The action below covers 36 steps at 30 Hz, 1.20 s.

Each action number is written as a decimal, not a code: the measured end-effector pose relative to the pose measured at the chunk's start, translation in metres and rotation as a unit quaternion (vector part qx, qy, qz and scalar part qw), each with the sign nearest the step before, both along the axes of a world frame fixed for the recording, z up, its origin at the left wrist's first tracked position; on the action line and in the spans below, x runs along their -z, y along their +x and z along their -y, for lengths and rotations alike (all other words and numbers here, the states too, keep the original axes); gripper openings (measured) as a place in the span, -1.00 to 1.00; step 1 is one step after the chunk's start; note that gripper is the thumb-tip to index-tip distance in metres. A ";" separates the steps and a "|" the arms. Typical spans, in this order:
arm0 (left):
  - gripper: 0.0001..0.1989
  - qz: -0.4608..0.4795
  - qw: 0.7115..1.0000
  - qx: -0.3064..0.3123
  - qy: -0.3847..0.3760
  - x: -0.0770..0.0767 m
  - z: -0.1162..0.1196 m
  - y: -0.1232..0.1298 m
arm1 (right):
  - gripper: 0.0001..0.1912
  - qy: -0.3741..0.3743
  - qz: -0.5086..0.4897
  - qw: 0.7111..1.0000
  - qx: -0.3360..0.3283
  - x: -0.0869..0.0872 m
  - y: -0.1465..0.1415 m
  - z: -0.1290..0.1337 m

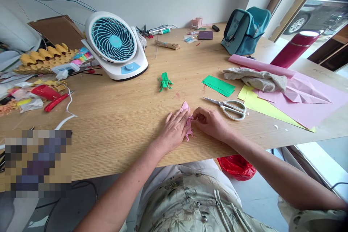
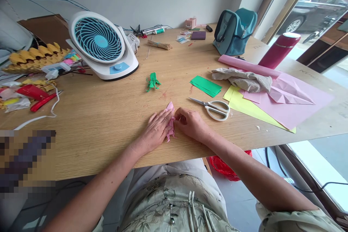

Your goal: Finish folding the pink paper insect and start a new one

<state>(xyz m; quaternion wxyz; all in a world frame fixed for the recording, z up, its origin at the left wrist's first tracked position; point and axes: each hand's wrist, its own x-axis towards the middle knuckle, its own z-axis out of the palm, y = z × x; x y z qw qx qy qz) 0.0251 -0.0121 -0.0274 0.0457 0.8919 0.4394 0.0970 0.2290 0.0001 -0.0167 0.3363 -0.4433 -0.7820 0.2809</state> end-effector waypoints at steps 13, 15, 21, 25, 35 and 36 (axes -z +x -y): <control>-0.41 -0.010 1.000 -0.003 0.003 -0.002 0.001 0.000 | -0.79 0.061 0.038 0.997 -0.035 -0.006 0.000 0.000; -0.41 -0.011 1.000 -0.003 0.007 -0.002 0.001 0.000 | -0.75 0.075 0.062 0.995 -0.039 -0.006 0.001 0.001; -0.42 -0.013 1.000 0.009 0.014 0.000 0.001 -0.001 | -0.79 0.071 0.126 0.989 -0.029 -0.007 0.003 0.002; -0.43 -0.015 1.000 -0.001 0.000 -0.002 0.001 0.000 | -0.73 0.039 0.070 0.996 -0.031 -0.008 0.002 0.002; -0.43 0.003 1.000 -0.001 0.002 0.000 0.001 0.000 | -0.87 -0.039 0.093 0.993 0.062 -0.013 -0.010 0.001; -0.43 0.006 1.000 -0.004 0.001 0.000 0.001 0.000 | -0.87 -0.051 0.086 0.993 0.062 -0.013 -0.011 0.001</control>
